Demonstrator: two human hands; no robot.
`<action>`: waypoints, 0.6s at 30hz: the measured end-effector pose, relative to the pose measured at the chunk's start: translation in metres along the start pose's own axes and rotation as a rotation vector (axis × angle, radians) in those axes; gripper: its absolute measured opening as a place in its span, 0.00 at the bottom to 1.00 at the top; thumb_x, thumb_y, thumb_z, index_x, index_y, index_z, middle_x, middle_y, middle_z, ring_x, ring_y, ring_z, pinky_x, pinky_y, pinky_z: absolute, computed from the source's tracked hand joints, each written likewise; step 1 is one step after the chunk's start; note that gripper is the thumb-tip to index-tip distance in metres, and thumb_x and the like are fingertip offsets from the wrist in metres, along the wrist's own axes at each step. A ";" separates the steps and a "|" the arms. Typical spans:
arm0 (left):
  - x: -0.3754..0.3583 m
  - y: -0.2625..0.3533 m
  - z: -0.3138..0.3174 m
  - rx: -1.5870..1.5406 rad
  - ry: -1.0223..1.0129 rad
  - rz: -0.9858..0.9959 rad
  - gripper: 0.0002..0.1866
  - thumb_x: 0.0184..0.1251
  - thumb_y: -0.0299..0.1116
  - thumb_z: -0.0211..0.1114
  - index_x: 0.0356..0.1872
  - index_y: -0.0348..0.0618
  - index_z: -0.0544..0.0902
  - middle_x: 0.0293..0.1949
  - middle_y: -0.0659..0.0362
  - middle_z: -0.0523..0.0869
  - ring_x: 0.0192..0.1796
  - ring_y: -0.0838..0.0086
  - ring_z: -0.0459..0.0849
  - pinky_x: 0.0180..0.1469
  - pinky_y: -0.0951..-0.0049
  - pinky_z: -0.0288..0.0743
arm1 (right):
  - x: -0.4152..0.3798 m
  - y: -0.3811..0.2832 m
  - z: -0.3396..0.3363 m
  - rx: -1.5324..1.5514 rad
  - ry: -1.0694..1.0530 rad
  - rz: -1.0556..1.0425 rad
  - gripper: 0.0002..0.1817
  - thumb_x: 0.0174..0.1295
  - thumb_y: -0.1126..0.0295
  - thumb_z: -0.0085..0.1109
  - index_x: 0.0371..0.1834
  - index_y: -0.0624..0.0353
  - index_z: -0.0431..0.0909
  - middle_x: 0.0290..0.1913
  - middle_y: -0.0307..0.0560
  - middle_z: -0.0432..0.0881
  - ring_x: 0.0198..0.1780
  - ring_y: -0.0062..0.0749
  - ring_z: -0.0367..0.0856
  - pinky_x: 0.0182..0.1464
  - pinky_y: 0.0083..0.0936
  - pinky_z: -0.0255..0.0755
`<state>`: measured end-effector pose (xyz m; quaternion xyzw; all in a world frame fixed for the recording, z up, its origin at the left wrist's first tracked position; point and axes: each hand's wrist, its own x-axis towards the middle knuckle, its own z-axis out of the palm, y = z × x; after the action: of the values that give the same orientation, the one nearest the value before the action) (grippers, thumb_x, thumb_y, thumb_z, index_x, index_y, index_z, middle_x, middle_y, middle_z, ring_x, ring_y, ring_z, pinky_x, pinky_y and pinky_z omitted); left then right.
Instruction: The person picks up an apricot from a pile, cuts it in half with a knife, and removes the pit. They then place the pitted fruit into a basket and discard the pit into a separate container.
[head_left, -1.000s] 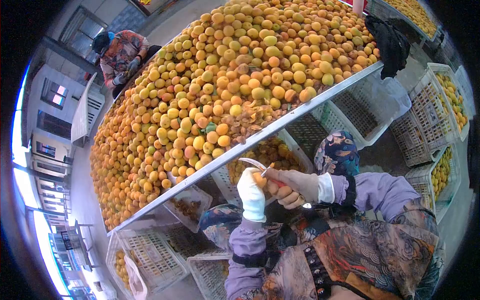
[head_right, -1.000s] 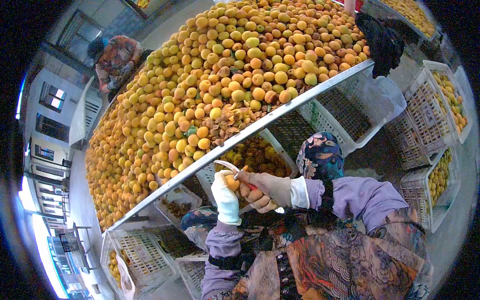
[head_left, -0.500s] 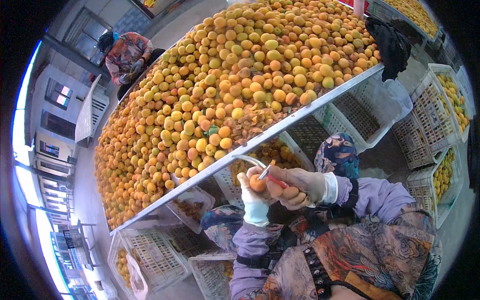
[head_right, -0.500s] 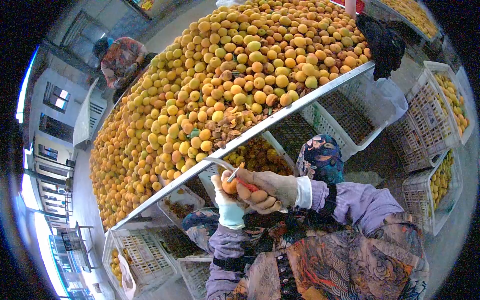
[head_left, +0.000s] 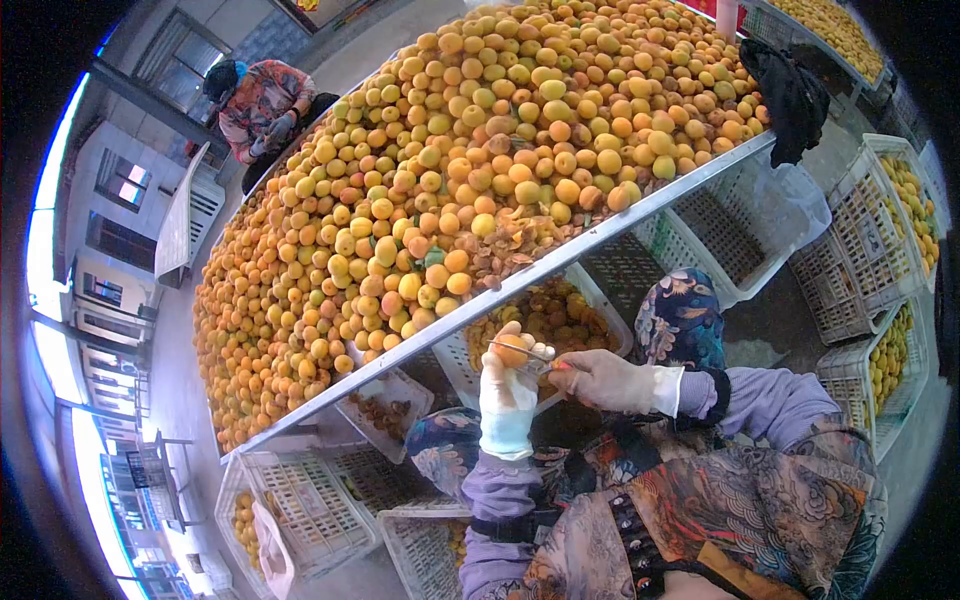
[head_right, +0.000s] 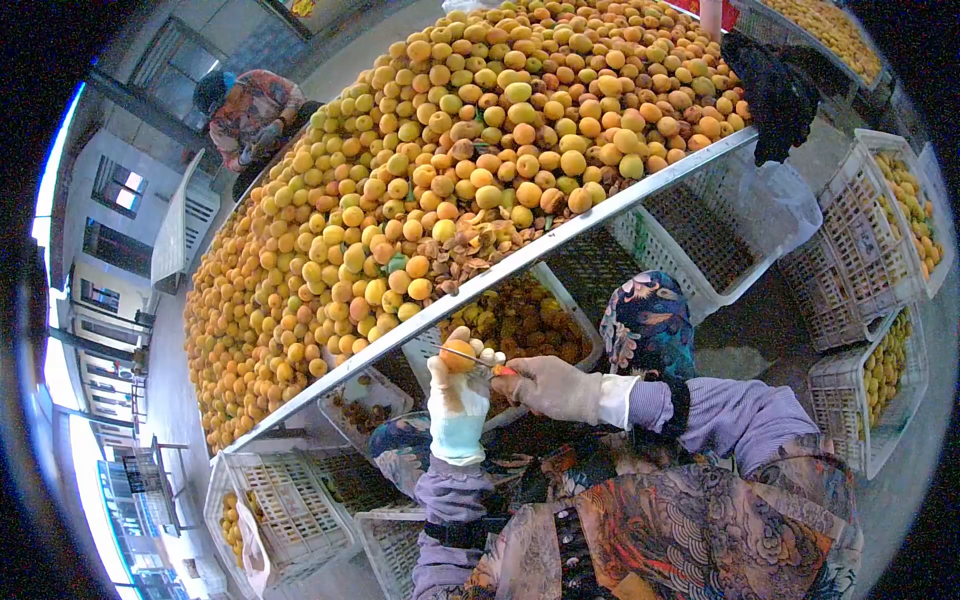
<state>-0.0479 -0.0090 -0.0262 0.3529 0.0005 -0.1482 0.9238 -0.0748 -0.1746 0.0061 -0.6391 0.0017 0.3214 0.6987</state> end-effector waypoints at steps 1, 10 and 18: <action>0.000 0.000 0.000 0.004 -0.009 -0.009 0.32 0.64 0.55 0.54 0.58 0.36 0.68 0.45 0.54 0.79 0.47 0.60 0.78 0.55 0.58 0.70 | -0.001 -0.001 0.000 -0.143 0.059 -0.071 0.17 0.65 0.53 0.51 0.39 0.58 0.73 0.20 0.43 0.73 0.23 0.28 0.73 0.27 0.25 0.67; -0.005 0.002 0.008 0.173 -0.018 0.075 0.29 0.70 0.49 0.50 0.59 0.33 0.65 0.46 0.52 0.79 0.49 0.64 0.79 0.57 0.63 0.70 | 0.006 0.013 -0.006 -0.407 0.152 -0.291 0.19 0.65 0.53 0.50 0.39 0.60 0.74 0.26 0.54 0.77 0.29 0.41 0.78 0.34 0.33 0.70; 0.002 -0.005 0.016 0.203 -0.001 0.111 0.28 0.71 0.48 0.48 0.60 0.34 0.63 0.47 0.50 0.78 0.52 0.62 0.78 0.58 0.63 0.69 | 0.013 0.033 -0.007 -0.350 0.177 -0.314 0.19 0.66 0.54 0.48 0.38 0.62 0.72 0.27 0.56 0.77 0.30 0.41 0.78 0.35 0.32 0.70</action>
<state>-0.0493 -0.0235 -0.0183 0.4443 -0.0347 -0.0962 0.8900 -0.0768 -0.1758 -0.0298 -0.7685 -0.0921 0.1470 0.6159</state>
